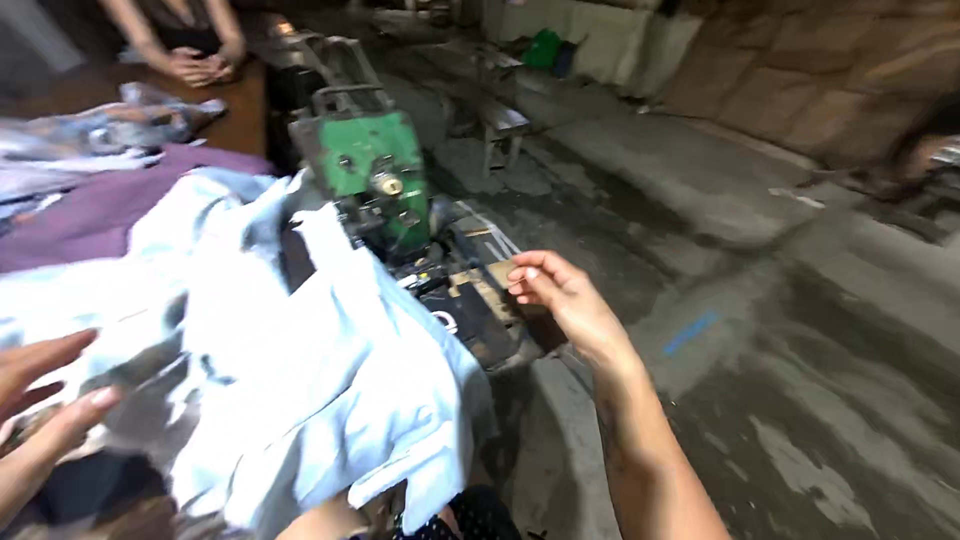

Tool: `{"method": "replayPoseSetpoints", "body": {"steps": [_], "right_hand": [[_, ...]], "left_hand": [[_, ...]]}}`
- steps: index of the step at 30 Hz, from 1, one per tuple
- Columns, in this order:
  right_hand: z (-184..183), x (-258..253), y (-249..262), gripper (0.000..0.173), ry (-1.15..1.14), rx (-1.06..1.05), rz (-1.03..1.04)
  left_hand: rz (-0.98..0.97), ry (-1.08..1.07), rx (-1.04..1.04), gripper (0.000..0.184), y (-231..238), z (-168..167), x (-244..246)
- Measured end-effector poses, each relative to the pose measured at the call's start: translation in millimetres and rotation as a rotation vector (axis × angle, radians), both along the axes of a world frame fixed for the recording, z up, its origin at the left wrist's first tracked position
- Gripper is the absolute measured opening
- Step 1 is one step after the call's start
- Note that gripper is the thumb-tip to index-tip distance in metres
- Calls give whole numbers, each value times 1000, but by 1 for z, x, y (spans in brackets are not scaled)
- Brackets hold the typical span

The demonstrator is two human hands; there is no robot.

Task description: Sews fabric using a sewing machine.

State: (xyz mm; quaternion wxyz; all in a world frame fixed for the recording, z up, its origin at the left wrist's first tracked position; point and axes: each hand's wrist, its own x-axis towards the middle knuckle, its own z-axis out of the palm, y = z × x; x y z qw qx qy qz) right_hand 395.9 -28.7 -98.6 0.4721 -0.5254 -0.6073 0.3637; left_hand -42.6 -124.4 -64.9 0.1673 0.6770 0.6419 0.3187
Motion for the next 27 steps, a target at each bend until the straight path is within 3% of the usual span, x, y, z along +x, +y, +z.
{"method": "replayPoseSetpoints", "body": {"steps": [7, 13, 15, 17, 19, 22, 25, 27], "right_hand": [[-31, -74, 40, 40, -166, -68, 272], [-41, -98, 61, 35, -41, -179, 370], [-41, -103, 60, 27, 62, -240, 421], [-41, -109, 57, 18, 222, -295, 471], [-36, -115, 52, 17, 346, -322, 452], [-29, -123, 42, 18, 436, -332, 408], [-28, -132, 34, 19, 513, -321, 366], [-30, -137, 32, 18, 550, -324, 351]], "left_hand": [[128, 116, 77, 69, -19, -54, -24], [172, 130, 20, 88, -20, -94, 23], [148, 162, 49, 68, -13, -110, 41], [90, 233, 110, 28, -6, -118, 50], [44, 279, 166, 13, -1, -98, 46], [109, 322, 305, 23, 13, -17, 12], [218, 407, 514, 46, 63, 50, -43], [267, 476, 527, 37, 100, 82, -48]]}}
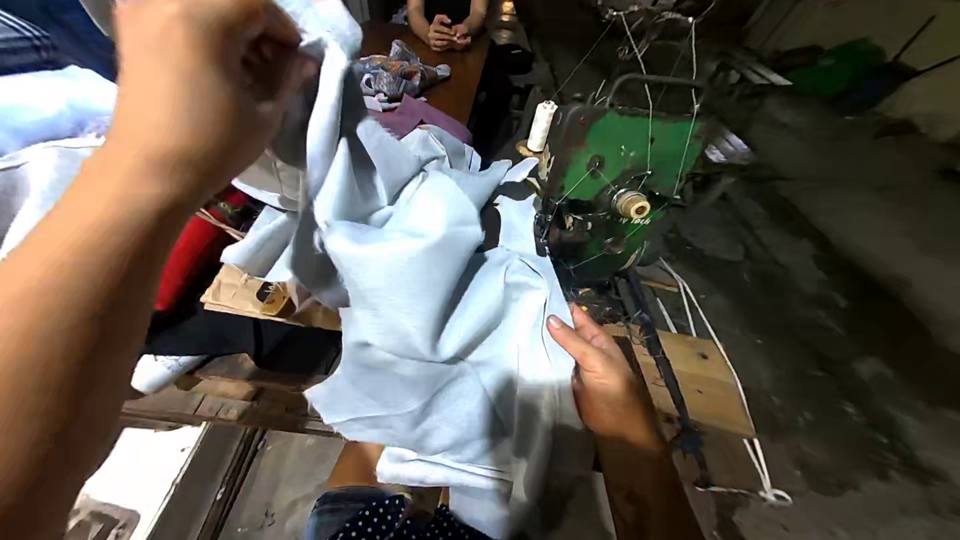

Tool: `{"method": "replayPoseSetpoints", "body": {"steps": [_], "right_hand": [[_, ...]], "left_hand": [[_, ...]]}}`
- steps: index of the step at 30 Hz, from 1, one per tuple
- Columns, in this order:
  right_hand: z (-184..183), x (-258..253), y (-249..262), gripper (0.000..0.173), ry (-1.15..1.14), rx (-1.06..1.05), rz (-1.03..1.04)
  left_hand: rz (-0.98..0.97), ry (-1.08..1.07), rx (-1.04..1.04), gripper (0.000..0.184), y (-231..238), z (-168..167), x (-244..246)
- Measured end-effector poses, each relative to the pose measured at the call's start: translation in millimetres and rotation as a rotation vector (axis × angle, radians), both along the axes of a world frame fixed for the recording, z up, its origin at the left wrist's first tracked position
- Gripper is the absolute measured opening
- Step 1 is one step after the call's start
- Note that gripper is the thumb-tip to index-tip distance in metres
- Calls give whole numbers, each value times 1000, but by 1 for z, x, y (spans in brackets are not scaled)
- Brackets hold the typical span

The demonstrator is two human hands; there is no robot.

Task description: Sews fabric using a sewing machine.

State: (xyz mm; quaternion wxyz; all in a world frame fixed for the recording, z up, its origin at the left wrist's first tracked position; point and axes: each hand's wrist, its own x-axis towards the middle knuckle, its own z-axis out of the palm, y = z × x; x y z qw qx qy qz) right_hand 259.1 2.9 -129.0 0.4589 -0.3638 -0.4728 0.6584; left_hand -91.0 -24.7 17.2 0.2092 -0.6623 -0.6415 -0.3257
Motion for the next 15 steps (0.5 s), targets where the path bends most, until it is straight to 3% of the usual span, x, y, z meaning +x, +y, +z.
{"method": "replayPoseSetpoints", "body": {"steps": [2, 4, 6, 9, 10, 13, 15], "right_hand": [[-6, 1, -1, 19, 1, 7, 10], [-8, 6, -1, 21, -33, 44, 22], [-8, 14, 0, 21, -63, 69, 28], [-4, 26, 5, 21, -105, 99, 60], [-1, 29, 6, 20, -124, 114, 68], [4, 35, 9, 18, -153, 126, 91], [3, 35, 9, 19, -127, 103, 117]], "left_hand": [[151, -26, -205, 32, 25, 13, 14], [263, -89, -363, 43, 40, 7, 39], [142, -102, -309, 42, 39, -11, 74], [-206, -83, -225, 30, 14, -55, 135], [-277, -82, -257, 35, 5, -71, 148], [-206, -48, -456, 84, -16, -110, 148], [-116, -27, -565, 93, -18, -125, 126]]}}
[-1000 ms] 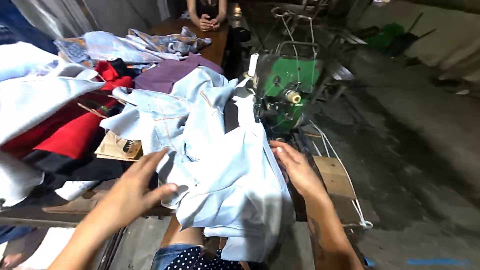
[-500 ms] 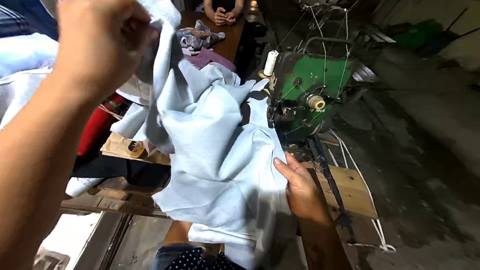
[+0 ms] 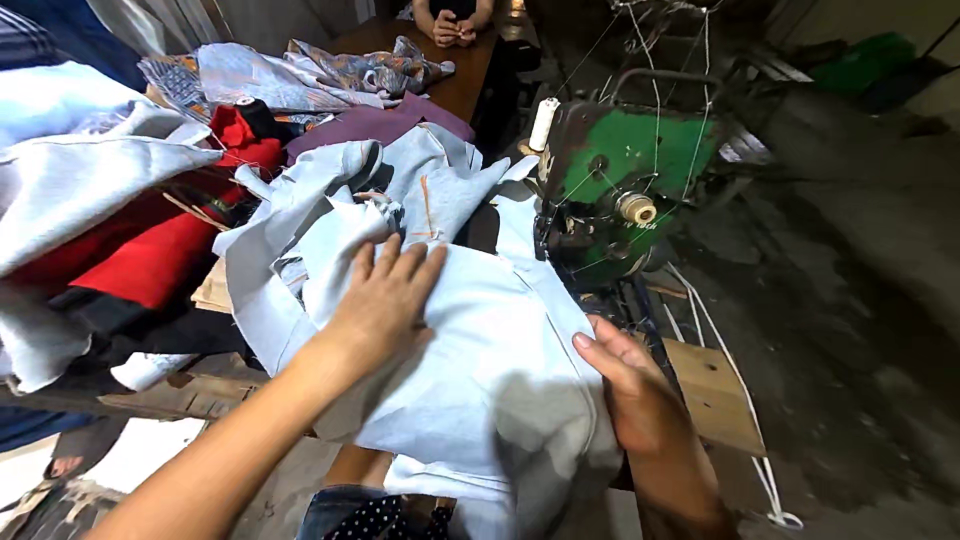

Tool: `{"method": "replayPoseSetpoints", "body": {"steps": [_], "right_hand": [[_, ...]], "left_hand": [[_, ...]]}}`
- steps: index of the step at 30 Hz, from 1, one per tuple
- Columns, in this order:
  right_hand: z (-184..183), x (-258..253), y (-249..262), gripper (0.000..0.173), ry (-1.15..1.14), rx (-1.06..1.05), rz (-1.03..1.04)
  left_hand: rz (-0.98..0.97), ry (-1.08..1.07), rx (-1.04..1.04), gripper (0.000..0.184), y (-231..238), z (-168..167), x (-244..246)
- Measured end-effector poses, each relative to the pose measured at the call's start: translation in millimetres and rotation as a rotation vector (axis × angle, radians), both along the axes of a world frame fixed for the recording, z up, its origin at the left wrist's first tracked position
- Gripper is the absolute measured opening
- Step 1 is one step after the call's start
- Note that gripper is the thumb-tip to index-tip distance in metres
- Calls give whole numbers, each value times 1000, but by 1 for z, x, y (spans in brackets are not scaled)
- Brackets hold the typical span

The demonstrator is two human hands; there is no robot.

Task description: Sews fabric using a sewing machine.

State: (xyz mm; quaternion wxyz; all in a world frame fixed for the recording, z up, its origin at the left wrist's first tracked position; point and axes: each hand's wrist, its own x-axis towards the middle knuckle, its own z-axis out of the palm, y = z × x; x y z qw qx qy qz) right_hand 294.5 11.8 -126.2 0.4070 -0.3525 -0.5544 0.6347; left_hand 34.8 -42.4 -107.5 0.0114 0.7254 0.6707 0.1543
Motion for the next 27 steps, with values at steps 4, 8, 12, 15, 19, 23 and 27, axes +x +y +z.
{"method": "replayPoseSetpoints", "body": {"steps": [4, 8, 12, 15, 19, 23, 27], "right_hand": [[3, -15, -6, 20, 67, -40, 22], [6, -24, -12, 19, 51, -26, -10], [-2, -22, -13, 18, 19, -29, -59], [-2, -18, -10, 16, -31, 12, -92], [2, -6, -7, 13, -134, 57, -116], [0, -2, 0, 12, -78, 81, -69], [-4, -2, 3, 10, -36, 93, -40]], "left_hand": [[-160, -5, -28, 29, -5, 36, -35], [-155, 59, 304, 15, 7, 95, -36], [-204, -102, 361, 23, 23, 74, 22], [-229, -210, 190, 36, 41, 30, 60], [-139, -174, 54, 47, 48, 14, 71], [-119, -167, -17, 50, 48, 19, 72], [-139, -157, -61, 50, 50, 25, 68]]}}
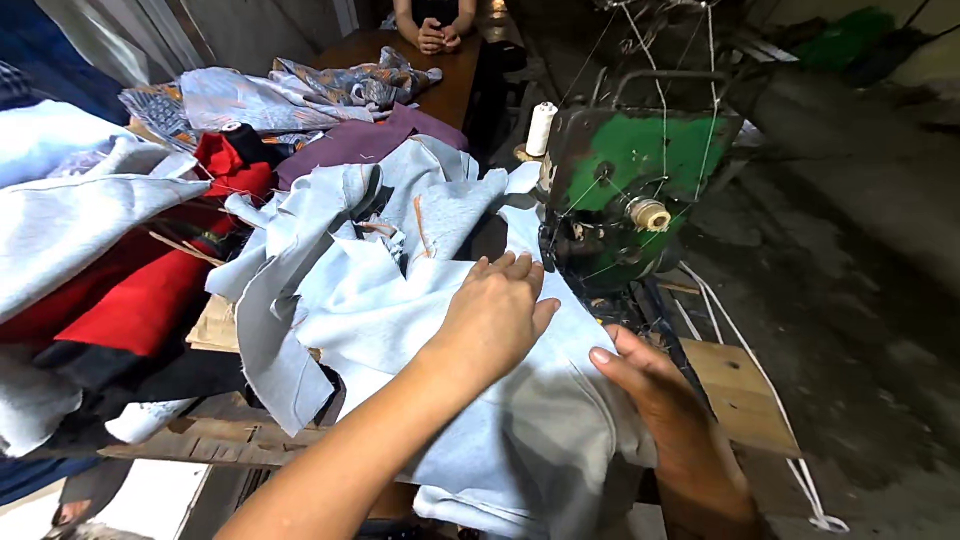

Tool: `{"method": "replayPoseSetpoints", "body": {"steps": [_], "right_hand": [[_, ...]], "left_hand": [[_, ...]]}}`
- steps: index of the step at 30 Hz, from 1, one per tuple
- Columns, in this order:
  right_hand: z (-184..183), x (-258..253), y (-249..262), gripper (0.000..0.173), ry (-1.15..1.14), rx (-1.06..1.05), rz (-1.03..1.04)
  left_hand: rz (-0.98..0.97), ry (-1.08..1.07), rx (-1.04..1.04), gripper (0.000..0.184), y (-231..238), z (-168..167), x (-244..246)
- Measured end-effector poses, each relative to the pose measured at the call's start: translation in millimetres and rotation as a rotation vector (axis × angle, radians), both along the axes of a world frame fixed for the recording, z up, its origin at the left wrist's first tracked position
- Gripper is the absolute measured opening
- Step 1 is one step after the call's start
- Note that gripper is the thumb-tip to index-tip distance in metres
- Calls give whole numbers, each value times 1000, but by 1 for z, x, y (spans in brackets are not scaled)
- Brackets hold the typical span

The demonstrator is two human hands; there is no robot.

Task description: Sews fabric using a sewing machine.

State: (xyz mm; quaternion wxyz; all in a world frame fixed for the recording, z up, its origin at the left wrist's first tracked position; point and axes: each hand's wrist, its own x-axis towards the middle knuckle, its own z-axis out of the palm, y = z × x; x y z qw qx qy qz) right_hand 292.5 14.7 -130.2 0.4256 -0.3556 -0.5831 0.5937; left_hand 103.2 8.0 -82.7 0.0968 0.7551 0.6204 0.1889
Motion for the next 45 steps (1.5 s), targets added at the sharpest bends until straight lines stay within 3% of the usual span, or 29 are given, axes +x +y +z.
{"method": "replayPoseSetpoints", "body": {"steps": [8, 16, 23, 28, 31, 35, 38, 40, 42, 45], "right_hand": [[-4, -8, 1, 11, -2, -6, -30], [-8, -16, -13, 15, -28, -8, -29], [-24, -24, -29, 18, 116, 48, 60], [-28, -29, -48, 21, 237, -56, 112], [-38, -26, -51, 14, 220, 82, 127], [-43, -25, -59, 13, 23, 309, 8], [-39, -22, -66, 20, 77, 176, 13], [-36, -22, -70, 25, 139, 66, 8], [-36, -22, -72, 29, 196, -23, 8], [-36, -26, -70, 28, 258, -96, 36]], "left_hand": [[-38, -17, -39, 62, 7, 6, -8], [-116, -52, -64, 55, 14, 17, -22], [-206, -39, -84, 56, 32, 18, -38], [-238, -46, -112, 57, 42, 17, -50], [-237, -56, -111, 58, 43, 13, -52], [-199, -74, 80, 53, 39, -8, -58], [-55, 31, 383, 73, 7, -34, -67], [65, 98, 422, 87, -35, -52, -79], [108, 128, 420, 80, -66, -66, -96], [52, 147, 400, 36, -78, -63, -116]]}}
